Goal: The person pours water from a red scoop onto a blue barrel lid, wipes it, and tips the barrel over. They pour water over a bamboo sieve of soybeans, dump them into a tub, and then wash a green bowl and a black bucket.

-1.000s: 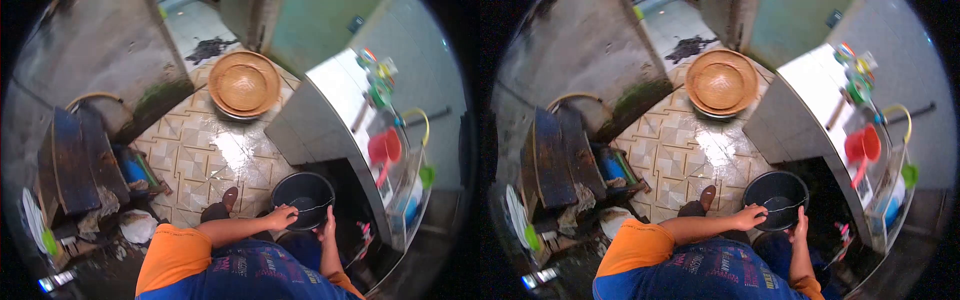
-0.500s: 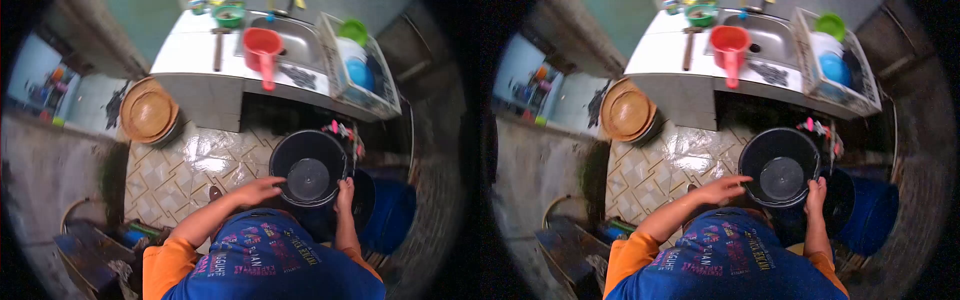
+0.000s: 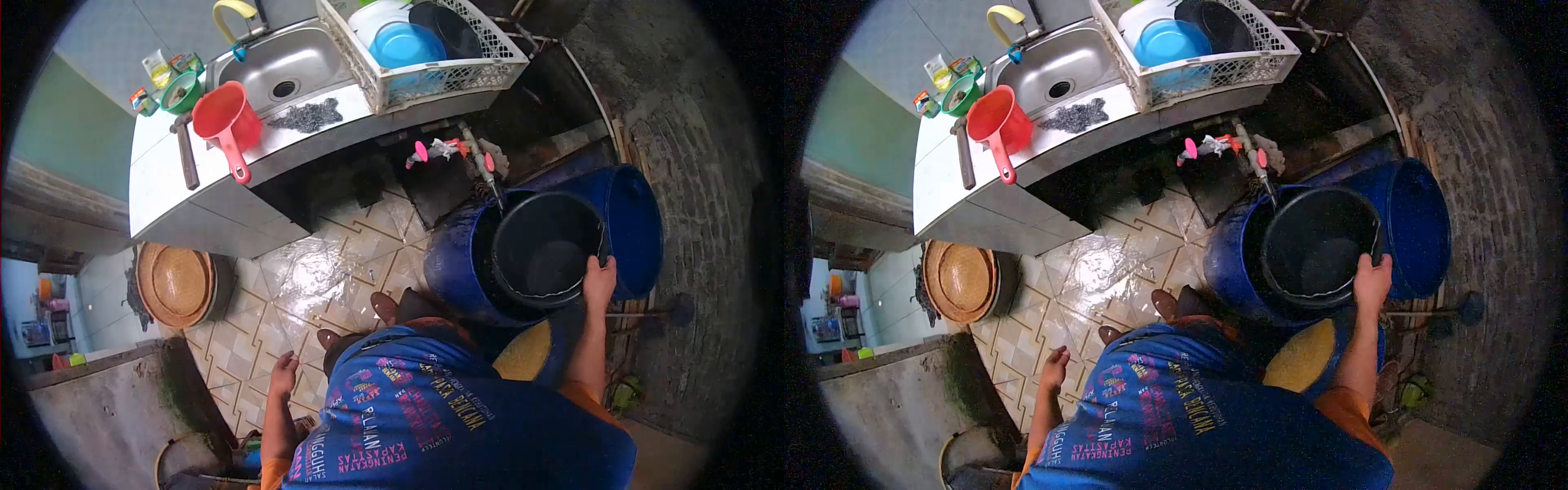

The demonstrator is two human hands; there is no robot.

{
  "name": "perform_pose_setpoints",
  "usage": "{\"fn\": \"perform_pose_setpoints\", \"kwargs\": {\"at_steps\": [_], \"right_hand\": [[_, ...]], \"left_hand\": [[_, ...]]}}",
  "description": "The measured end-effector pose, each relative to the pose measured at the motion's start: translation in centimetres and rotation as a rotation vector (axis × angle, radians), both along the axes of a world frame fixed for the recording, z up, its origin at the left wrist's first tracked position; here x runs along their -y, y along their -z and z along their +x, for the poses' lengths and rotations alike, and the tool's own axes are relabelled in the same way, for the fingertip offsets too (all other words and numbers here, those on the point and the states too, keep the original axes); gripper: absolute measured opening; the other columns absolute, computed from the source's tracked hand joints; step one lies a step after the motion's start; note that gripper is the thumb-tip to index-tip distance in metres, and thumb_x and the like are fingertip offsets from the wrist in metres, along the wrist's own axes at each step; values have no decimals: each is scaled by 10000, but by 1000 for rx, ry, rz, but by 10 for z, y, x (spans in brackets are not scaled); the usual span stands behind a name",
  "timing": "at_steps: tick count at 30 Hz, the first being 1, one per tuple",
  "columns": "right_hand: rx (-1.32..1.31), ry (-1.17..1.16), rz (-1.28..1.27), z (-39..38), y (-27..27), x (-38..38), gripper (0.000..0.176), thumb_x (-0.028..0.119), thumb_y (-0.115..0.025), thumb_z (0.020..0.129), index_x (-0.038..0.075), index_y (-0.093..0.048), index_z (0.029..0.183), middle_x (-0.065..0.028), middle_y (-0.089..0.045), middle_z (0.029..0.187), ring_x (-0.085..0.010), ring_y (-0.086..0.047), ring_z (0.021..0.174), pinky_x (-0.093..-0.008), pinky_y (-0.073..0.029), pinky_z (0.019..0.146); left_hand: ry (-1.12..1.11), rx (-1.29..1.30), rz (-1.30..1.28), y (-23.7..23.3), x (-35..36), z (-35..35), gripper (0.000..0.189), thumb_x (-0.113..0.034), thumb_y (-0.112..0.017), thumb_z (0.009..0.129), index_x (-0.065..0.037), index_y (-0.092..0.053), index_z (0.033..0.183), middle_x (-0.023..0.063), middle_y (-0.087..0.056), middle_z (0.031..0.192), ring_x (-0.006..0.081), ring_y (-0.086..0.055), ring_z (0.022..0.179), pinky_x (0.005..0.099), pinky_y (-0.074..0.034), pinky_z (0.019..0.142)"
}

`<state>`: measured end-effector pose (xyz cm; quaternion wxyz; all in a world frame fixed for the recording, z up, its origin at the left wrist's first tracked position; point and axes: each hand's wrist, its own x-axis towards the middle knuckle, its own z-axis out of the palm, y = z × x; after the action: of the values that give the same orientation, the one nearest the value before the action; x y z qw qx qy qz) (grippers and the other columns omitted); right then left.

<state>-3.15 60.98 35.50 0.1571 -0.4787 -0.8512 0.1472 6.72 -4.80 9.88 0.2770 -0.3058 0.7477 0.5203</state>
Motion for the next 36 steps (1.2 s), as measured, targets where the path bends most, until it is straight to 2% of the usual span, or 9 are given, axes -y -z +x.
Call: {"fn": "perform_pose_setpoints", "kwargs": {"at_steps": [10,16,19,27,30,32,33,34,36], "right_hand": [[232,-95,-150,-2,143,-67,736,367,-733,784,-100,-465,1286,-290,-528,1290,-401,-501,1222,-404,-404,1001],[209,-131,-182,-33,200,-59,628,309,-764,781,-26,-499,1241,-280,-623,1116,-462,-581,1060,-481,-469,885],[220,-131,-11,-44,226,-62,682,355,-765,773,-2,-443,1256,-292,-636,1038,-474,-602,993,-511,-488,828],[468,-239,-115,-55,273,-27,463,237,-709,821,24,-440,1132,-282,-633,1025,-477,-619,938,-524,-487,822],[402,-250,-241,-58,286,-32,461,195,-684,828,28,-439,1180,-251,-645,1006,-423,-649,887,-492,-515,766],[-73,-29,-735,-49,268,-37,471,148,-646,829,35,-434,1234,-188,-643,950,-325,-645,827,-444,-528,647],[-21,-26,-737,-43,265,-57,491,119,-621,824,36,-425,1266,-131,-610,886,-246,-597,716,-399,-494,523],[-241,109,-773,-38,260,-61,457,101,-609,815,55,-446,1240,-99,-575,809,-230,-558,645,-386,-455,469],[-314,191,-868,-22,241,-74,359,75,-595,798,70,-506,1147,-87,-565,834,-208,-536,628,-351,-448,477]], "left_hand": [[-95,38,3,-4,-12,23,519,-288,-588,932,38,-483,1322,213,-594,1238,276,-552,1173,344,-421,977],[-135,70,-46,-11,-9,45,527,-279,-578,930,48,-475,1329,209,-599,1231,263,-560,1165,329,-426,975],[-100,61,-61,-12,-10,57,524,-281,-577,933,55,-480,1322,215,-599,1228,259,-561,1163,330,-424,980],[-121,128,-54,-17,-17,82,539,-308,-565,939,56,-477,1327,222,-573,1272,269,-529,1210,333,-395,1015],[-186,185,-42,-8,-15,84,543,-307,-570,936,47,-471,1337,227,-562,1287,266,-522,1223,332,-390,1023],[-197,190,-44,-2,-11,83,545,-313,-570,937,34,-468,1345,219,-564,1289,268,-522,1226,332,-390,1024],[-215,181,-34,3,-10,83,554,-333,-572,935,26,-472,1345,207,-567,1291,269,-523,1225,329,-390,1023],[-219,178,-23,12,-7,83,554,-333,-572,935,26,-472,1345,207,-567,1291,269,-523,1225,329,-390,1023],[-158,195,-54,25,-3,86,565,-346,-580,929,27,-477,1340,199,-568,1293,272,-530,1215,334,-393,1019]]}}
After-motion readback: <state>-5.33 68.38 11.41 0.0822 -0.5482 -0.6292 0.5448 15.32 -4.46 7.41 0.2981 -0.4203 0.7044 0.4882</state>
